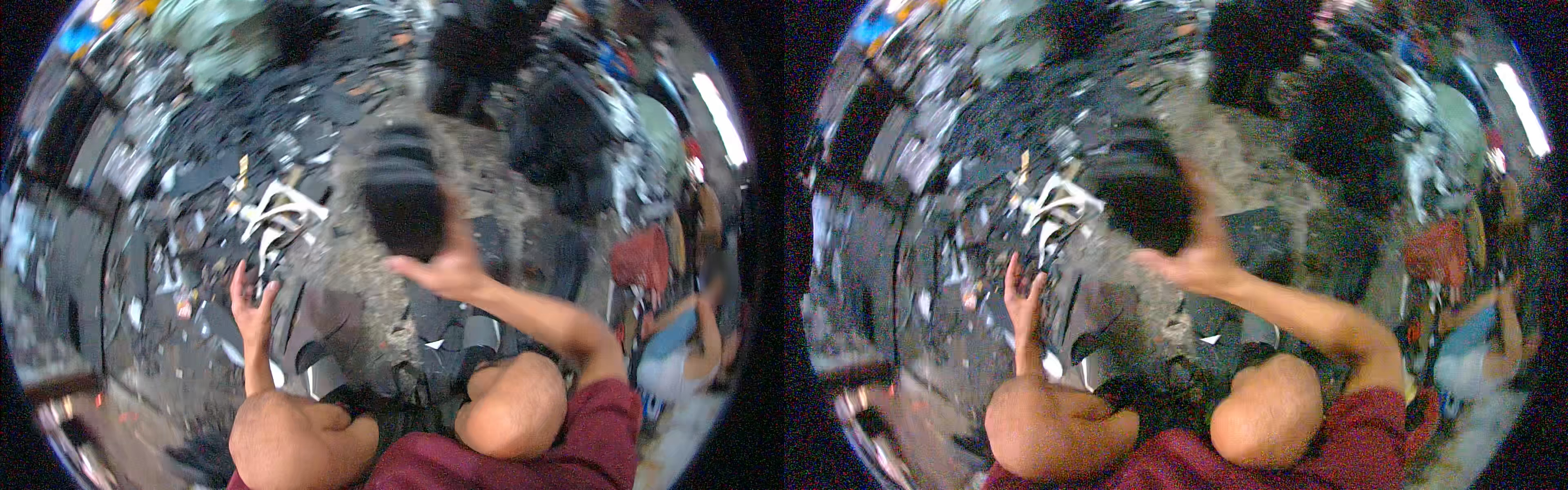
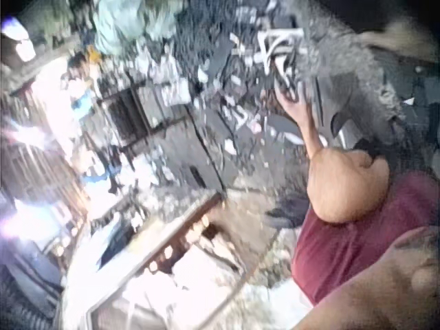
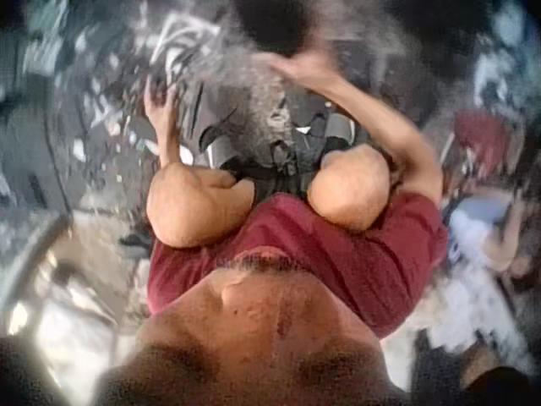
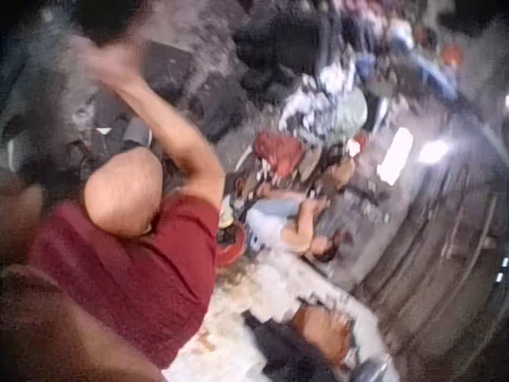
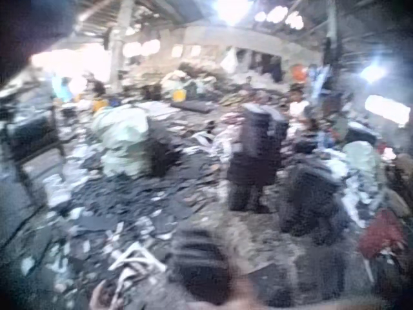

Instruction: The person sits on the floor and repeatedly picks up black shoe soles from a pile, aligns them, and stacks them into neat piles. The person handles the soles by hand, turning them over and arranging them in multiple stacks on the floor.

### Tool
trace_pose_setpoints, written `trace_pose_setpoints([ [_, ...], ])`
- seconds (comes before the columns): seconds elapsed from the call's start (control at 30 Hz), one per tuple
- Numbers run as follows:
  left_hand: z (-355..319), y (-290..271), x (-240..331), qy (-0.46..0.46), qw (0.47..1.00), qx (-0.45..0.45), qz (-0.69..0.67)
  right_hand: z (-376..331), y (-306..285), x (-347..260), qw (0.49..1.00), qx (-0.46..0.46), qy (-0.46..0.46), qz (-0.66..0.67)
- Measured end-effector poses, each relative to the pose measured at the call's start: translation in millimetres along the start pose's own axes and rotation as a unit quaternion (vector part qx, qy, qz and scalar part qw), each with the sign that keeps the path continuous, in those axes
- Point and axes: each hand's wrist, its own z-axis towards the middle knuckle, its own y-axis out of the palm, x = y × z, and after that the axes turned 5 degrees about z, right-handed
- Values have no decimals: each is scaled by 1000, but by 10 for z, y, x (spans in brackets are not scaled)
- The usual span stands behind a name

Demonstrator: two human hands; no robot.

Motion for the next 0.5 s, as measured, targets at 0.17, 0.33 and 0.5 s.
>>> trace_pose_setpoints([
  [0.17, -589, -1634, -2821, -276, 656, 435, 551, -1123, 54, 1282, 955, 178, 223, -76],
  [0.33, -824, -1406, -2523, -316, 793, 342, 393, -941, -70, 1263, 919, 135, 257, -266],
  [0.5, -513, -1069, -2056, -259, 859, 195, 395, -863, -63, 1721, 844, -58, 294, -445],
])
